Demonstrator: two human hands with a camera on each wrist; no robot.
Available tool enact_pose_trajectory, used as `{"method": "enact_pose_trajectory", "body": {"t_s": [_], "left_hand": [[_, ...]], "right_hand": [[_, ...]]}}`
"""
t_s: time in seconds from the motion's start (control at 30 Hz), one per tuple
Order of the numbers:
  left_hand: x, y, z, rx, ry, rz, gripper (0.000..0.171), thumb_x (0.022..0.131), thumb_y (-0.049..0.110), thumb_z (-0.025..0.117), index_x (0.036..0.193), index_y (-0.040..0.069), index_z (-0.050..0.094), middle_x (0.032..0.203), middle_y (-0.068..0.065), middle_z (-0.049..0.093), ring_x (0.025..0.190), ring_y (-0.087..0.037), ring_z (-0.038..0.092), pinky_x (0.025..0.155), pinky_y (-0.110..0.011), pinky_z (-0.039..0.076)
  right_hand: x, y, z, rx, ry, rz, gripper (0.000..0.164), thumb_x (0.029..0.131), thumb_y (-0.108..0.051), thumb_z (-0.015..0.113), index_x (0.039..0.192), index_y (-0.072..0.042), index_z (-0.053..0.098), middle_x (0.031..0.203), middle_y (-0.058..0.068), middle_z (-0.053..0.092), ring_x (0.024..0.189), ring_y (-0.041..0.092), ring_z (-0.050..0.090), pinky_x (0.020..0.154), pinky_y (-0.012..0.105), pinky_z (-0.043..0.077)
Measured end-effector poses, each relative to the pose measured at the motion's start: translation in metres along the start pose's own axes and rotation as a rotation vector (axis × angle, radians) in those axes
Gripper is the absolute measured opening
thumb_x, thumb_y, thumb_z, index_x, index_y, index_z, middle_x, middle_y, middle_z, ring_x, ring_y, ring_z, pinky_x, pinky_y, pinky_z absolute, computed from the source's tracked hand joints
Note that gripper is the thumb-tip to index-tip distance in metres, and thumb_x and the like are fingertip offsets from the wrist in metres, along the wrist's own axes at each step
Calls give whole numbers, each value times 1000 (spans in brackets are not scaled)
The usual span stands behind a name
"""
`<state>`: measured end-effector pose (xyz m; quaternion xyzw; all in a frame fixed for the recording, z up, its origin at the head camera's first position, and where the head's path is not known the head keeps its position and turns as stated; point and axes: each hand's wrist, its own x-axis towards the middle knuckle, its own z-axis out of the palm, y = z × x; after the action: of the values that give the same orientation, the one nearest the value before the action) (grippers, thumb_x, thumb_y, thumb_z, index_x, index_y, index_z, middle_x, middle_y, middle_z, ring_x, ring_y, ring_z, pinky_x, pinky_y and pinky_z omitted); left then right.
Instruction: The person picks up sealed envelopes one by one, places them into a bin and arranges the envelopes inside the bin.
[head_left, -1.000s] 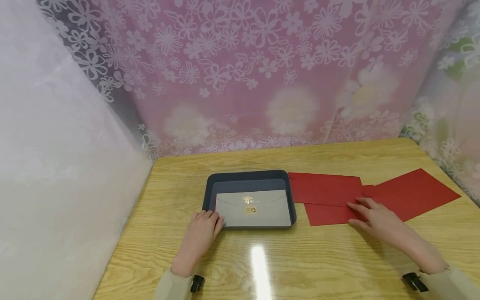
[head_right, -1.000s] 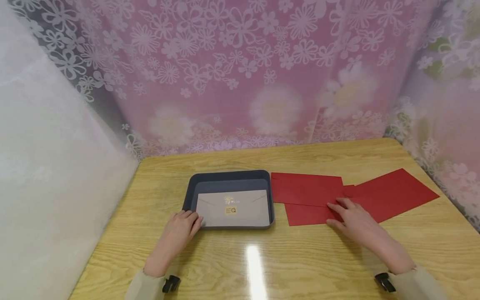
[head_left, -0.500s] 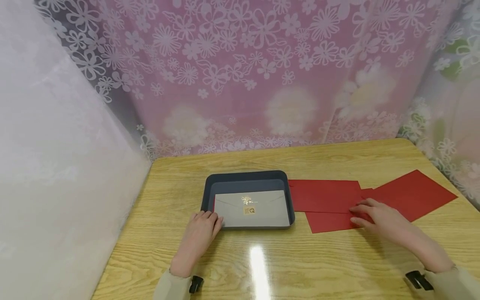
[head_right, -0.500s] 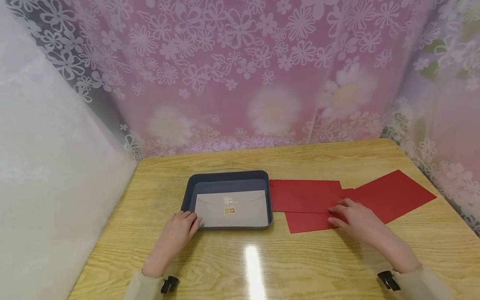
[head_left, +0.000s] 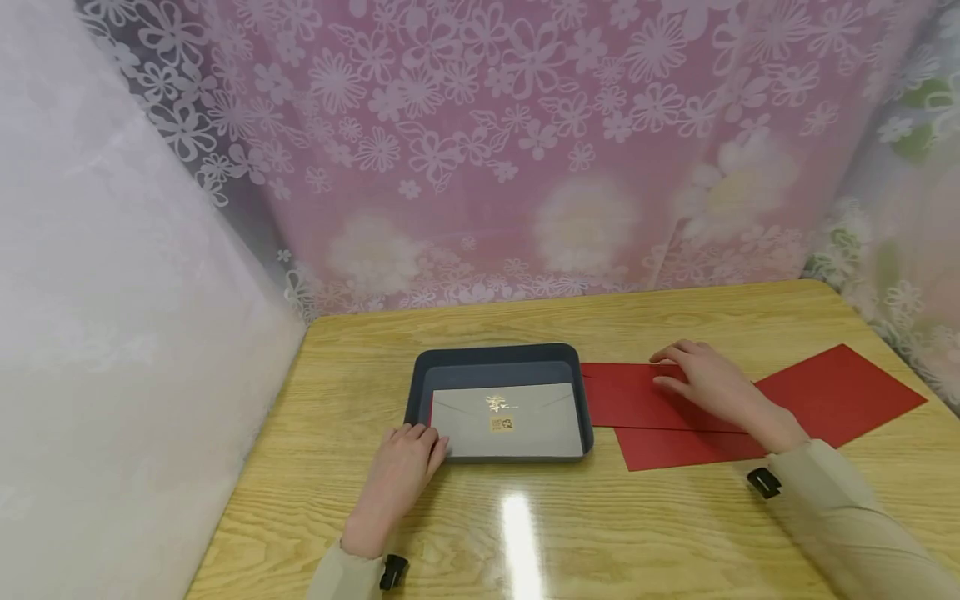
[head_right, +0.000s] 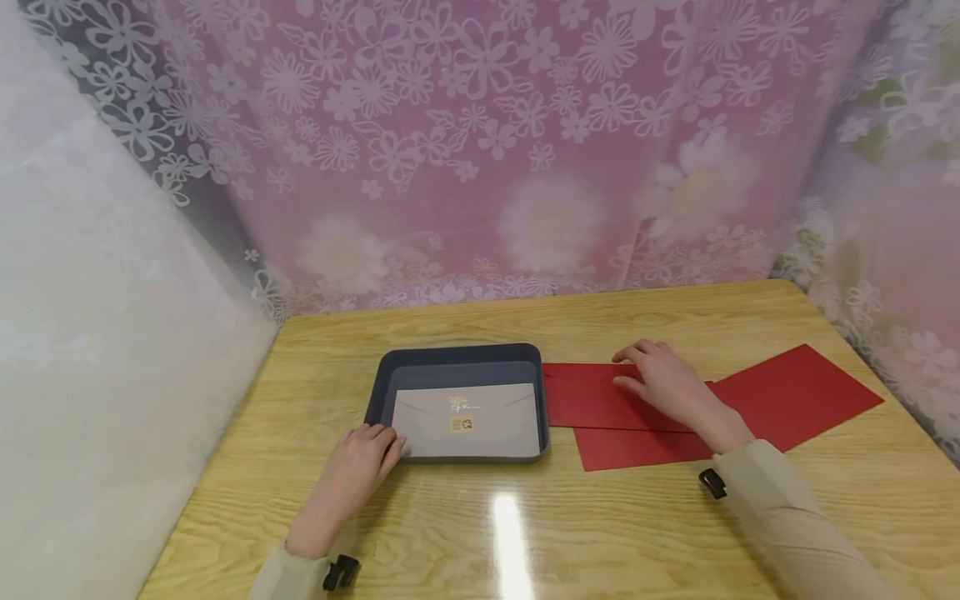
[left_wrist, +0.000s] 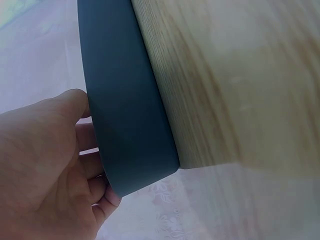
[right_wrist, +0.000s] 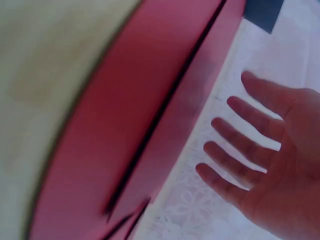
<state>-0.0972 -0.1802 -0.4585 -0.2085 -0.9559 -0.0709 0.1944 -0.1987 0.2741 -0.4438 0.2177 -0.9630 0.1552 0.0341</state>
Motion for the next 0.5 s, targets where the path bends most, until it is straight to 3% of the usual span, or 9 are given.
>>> {"method": "enact_pose_trajectory", "body": {"t_s": [0.2, 0.5], "left_hand": [[1, 1, 0, -7, -18, -4, 21, 98, 23, 68, 82, 11, 69, 78, -3, 67, 72, -23, 61, 71, -37, 44], [0, 0, 0, -1, -3, 2, 20, 98, 23, 68, 82, 11, 69, 77, -3, 65, 71, -23, 60, 70, -36, 43]], "right_hand": [[16, 6, 7, 48, -102, -12, 53, 82, -34, 84, 121, -1, 66, 113, 17, 62, 102, 38, 57, 88, 57, 49], [30, 17, 12, 77, -156, -31, 53, 74, -39, 89, 102, -1, 64, 98, 10, 60, 91, 30, 54, 82, 52, 46]]}}
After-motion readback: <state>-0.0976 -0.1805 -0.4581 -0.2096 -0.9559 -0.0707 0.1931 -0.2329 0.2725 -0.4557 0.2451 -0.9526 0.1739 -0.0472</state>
